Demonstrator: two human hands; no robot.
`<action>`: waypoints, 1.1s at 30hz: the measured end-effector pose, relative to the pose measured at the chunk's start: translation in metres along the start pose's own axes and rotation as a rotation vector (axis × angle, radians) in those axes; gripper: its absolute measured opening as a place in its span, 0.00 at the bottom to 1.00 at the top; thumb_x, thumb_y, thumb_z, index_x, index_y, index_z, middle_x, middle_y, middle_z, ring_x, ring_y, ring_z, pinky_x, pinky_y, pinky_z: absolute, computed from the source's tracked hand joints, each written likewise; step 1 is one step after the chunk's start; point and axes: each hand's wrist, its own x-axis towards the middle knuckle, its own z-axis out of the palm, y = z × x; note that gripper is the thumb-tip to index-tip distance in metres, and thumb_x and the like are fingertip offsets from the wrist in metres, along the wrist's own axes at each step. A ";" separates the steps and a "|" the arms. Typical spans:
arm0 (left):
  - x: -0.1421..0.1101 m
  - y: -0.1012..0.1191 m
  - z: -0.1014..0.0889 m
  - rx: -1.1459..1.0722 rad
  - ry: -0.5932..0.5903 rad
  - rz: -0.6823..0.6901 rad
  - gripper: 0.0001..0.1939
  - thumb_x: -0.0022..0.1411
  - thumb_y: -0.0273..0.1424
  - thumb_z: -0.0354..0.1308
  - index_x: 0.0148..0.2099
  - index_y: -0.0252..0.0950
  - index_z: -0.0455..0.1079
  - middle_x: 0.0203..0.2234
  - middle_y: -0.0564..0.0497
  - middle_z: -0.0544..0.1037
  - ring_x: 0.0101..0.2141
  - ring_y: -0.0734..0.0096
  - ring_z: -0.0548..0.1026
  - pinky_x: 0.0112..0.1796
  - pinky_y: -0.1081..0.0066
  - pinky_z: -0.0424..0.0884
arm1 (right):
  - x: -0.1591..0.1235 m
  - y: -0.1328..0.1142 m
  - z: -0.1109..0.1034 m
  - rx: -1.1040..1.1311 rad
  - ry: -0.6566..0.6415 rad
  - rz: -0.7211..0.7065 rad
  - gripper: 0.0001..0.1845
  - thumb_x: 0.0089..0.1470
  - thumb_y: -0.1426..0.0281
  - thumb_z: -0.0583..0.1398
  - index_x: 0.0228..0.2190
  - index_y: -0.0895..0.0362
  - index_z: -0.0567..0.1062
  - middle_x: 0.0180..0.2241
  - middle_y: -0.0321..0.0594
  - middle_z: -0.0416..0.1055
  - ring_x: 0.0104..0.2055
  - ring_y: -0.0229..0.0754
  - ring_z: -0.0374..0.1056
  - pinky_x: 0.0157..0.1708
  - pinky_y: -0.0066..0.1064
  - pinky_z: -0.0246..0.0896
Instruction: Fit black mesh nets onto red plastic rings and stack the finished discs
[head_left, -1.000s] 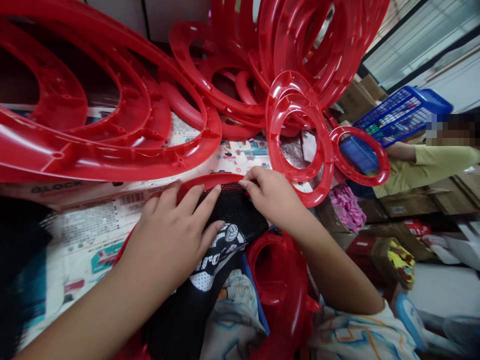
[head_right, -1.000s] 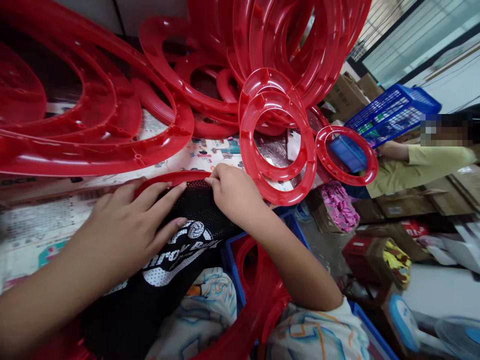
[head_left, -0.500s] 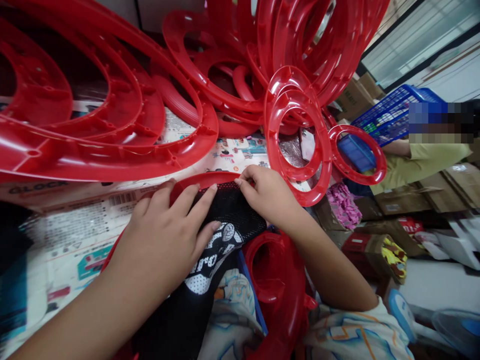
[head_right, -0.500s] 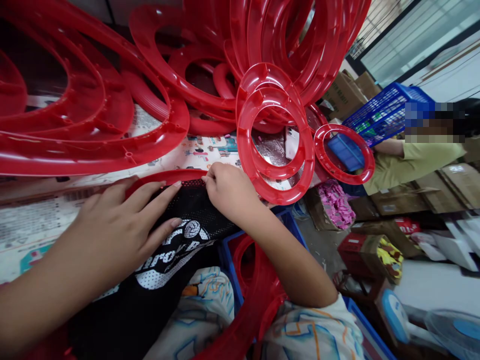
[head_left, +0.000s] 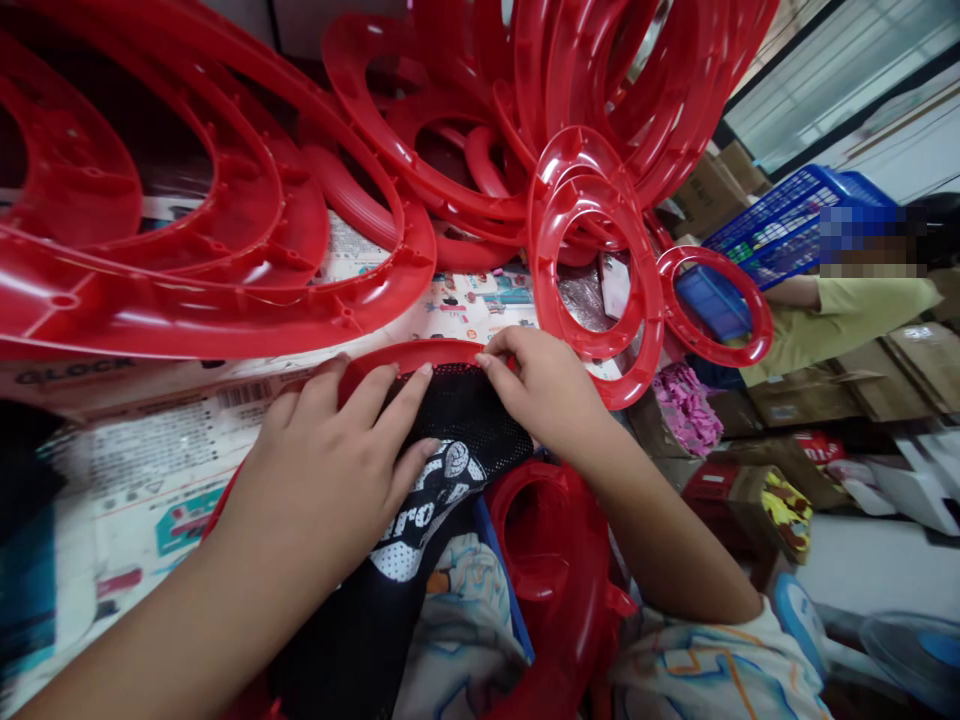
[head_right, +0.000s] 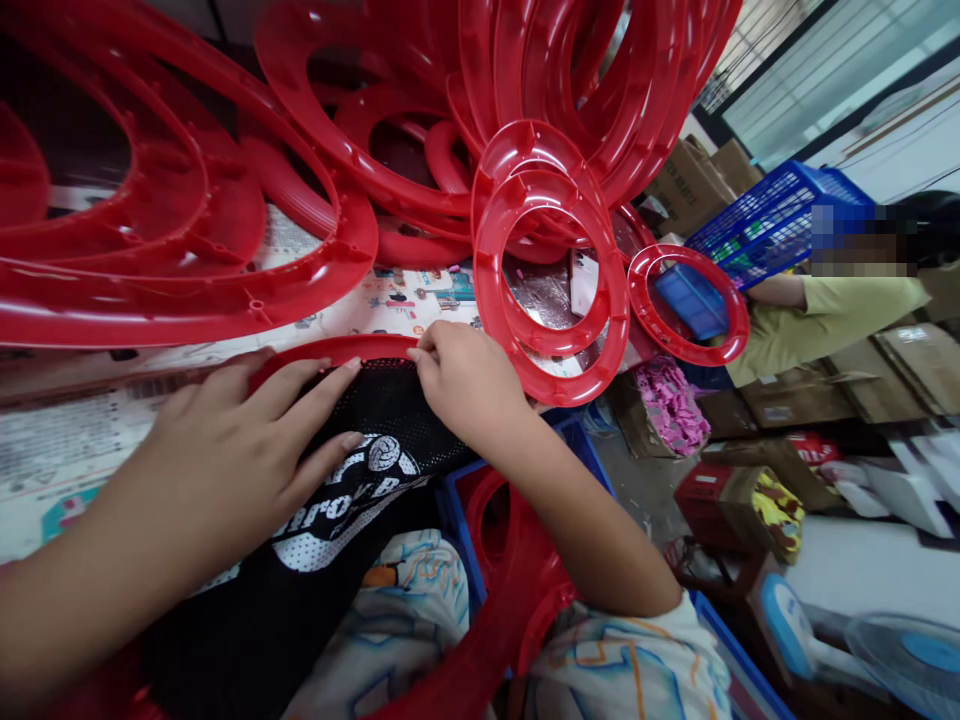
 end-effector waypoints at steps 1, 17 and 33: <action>0.000 0.000 0.000 0.001 -0.003 -0.002 0.30 0.68 0.41 0.39 0.67 0.35 0.57 0.55 0.38 0.70 0.45 0.42 0.68 0.37 0.53 0.65 | -0.004 0.001 -0.001 0.005 0.007 0.013 0.08 0.59 0.69 0.58 0.30 0.58 0.74 0.31 0.40 0.74 0.32 0.39 0.66 0.33 0.30 0.55; 0.001 0.001 -0.002 -0.022 -0.076 -0.039 0.30 0.67 0.40 0.39 0.68 0.36 0.53 0.57 0.37 0.68 0.49 0.37 0.67 0.39 0.49 0.66 | -0.013 0.015 0.020 -0.052 0.146 -0.175 0.11 0.60 0.69 0.57 0.32 0.58 0.80 0.36 0.44 0.72 0.39 0.42 0.66 0.41 0.32 0.59; 0.000 0.001 -0.003 -0.024 -0.080 -0.042 0.30 0.68 0.41 0.38 0.68 0.35 0.54 0.56 0.37 0.69 0.50 0.37 0.67 0.37 0.51 0.65 | -0.007 0.011 0.000 0.201 0.008 0.172 0.09 0.55 0.68 0.59 0.25 0.58 0.74 0.26 0.39 0.72 0.29 0.38 0.65 0.30 0.29 0.55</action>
